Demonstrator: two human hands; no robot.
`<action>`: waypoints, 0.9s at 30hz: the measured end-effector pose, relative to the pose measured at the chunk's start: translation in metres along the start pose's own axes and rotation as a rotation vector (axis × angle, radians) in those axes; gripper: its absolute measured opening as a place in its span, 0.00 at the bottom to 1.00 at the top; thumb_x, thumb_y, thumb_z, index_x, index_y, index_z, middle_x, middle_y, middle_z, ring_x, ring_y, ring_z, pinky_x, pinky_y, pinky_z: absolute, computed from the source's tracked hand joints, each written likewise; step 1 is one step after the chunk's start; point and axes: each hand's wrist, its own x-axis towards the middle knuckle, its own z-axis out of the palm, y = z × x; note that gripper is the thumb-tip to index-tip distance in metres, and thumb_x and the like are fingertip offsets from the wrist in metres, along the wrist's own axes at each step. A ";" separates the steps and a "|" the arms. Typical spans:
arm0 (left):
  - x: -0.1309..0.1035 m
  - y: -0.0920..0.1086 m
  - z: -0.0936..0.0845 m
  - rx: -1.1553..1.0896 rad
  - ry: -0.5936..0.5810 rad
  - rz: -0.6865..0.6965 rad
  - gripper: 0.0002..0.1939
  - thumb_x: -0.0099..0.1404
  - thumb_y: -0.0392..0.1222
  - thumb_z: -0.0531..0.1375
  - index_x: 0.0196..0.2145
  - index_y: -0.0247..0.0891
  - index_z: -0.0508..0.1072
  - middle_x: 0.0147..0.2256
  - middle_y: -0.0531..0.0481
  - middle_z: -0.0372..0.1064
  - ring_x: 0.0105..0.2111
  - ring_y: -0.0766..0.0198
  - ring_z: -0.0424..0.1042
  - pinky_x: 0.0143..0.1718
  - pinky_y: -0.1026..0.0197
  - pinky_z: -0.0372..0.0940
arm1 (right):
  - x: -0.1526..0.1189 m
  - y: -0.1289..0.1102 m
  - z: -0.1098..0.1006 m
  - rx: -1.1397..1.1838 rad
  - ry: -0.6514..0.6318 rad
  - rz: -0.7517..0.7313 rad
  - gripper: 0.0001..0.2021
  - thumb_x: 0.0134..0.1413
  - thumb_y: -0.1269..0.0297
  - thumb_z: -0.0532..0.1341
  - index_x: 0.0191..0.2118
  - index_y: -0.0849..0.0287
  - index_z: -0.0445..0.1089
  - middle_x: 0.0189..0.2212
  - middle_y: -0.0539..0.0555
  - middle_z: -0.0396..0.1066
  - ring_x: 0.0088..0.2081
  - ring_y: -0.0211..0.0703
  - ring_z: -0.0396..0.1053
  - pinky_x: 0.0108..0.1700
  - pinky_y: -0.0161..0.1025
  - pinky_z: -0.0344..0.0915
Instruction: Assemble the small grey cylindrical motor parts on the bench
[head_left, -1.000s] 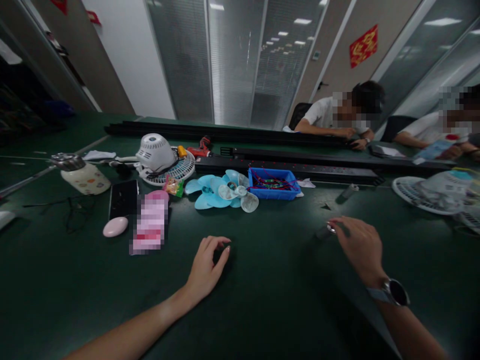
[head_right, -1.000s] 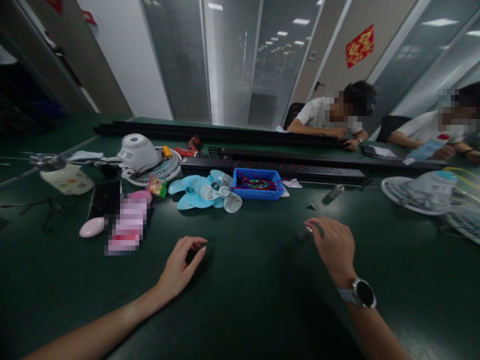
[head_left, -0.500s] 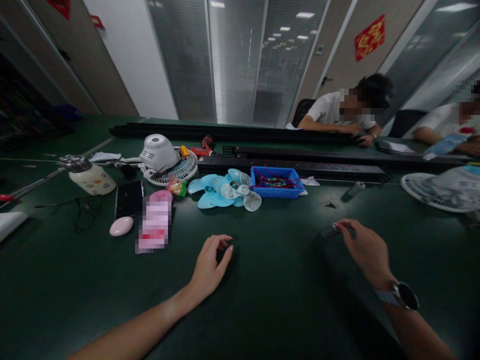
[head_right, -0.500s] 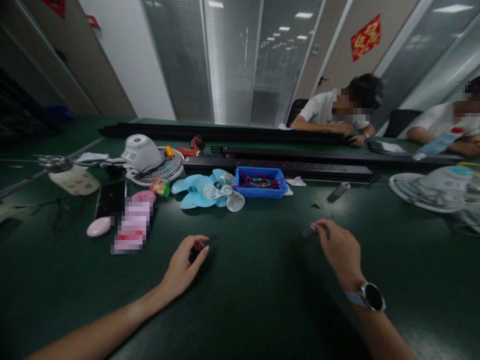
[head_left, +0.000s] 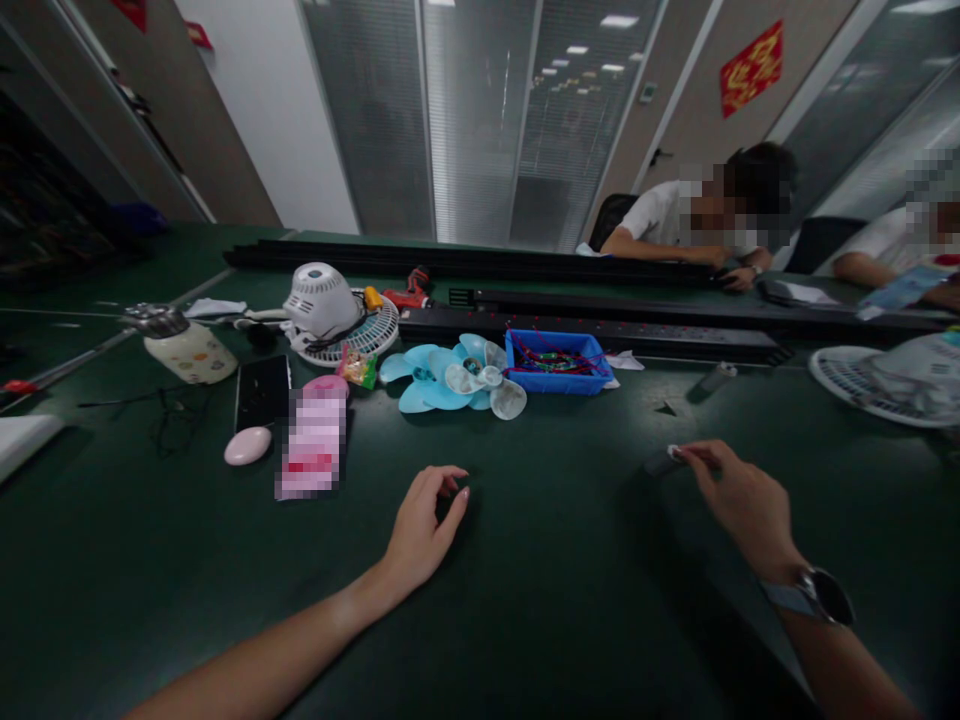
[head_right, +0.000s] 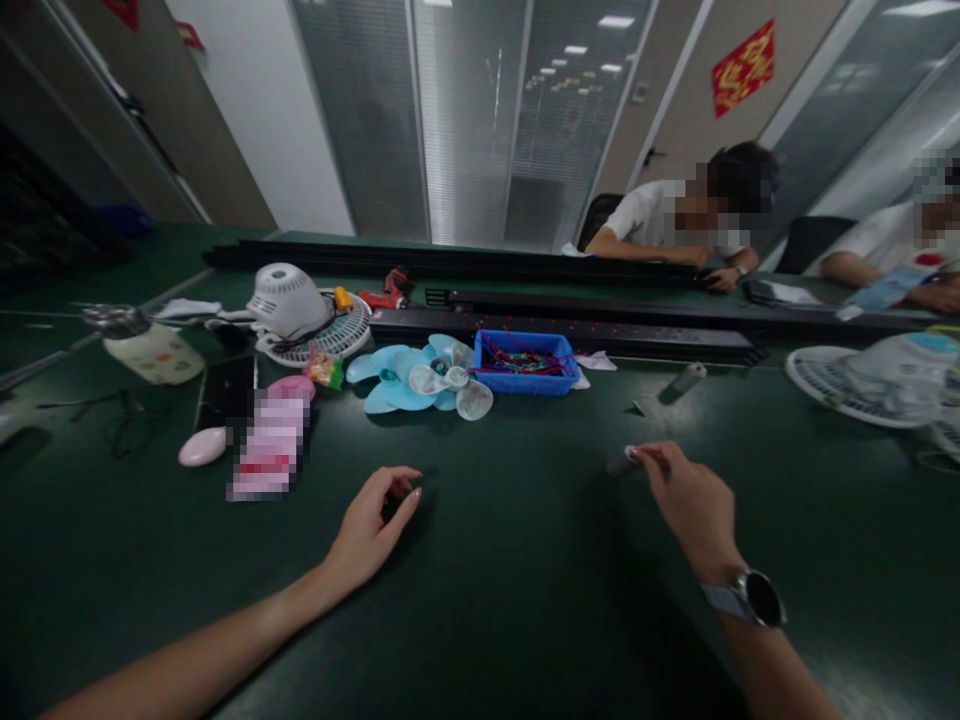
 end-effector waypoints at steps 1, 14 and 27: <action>0.000 0.000 0.000 -0.001 0.003 -0.002 0.12 0.70 0.45 0.54 0.49 0.41 0.69 0.38 0.48 0.68 0.38 0.60 0.69 0.40 0.57 0.66 | 0.000 -0.001 0.000 -0.004 0.003 0.005 0.28 0.63 0.40 0.42 0.41 0.54 0.73 0.25 0.55 0.73 0.23 0.46 0.67 0.24 0.39 0.55; 0.000 0.004 -0.002 -0.001 -0.024 -0.014 0.12 0.70 0.45 0.54 0.49 0.41 0.68 0.39 0.47 0.67 0.39 0.59 0.69 0.40 0.57 0.66 | 0.000 -0.007 0.001 0.025 0.034 0.004 0.27 0.64 0.42 0.44 0.40 0.55 0.73 0.26 0.55 0.73 0.23 0.46 0.68 0.24 0.39 0.56; -0.001 0.000 0.001 -0.027 -0.014 -0.019 0.12 0.70 0.45 0.55 0.49 0.41 0.68 0.39 0.48 0.67 0.39 0.60 0.69 0.40 0.57 0.66 | -0.007 -0.037 0.003 0.232 0.103 -0.041 0.23 0.55 0.40 0.57 0.41 0.57 0.67 0.35 0.56 0.76 0.34 0.51 0.75 0.33 0.44 0.68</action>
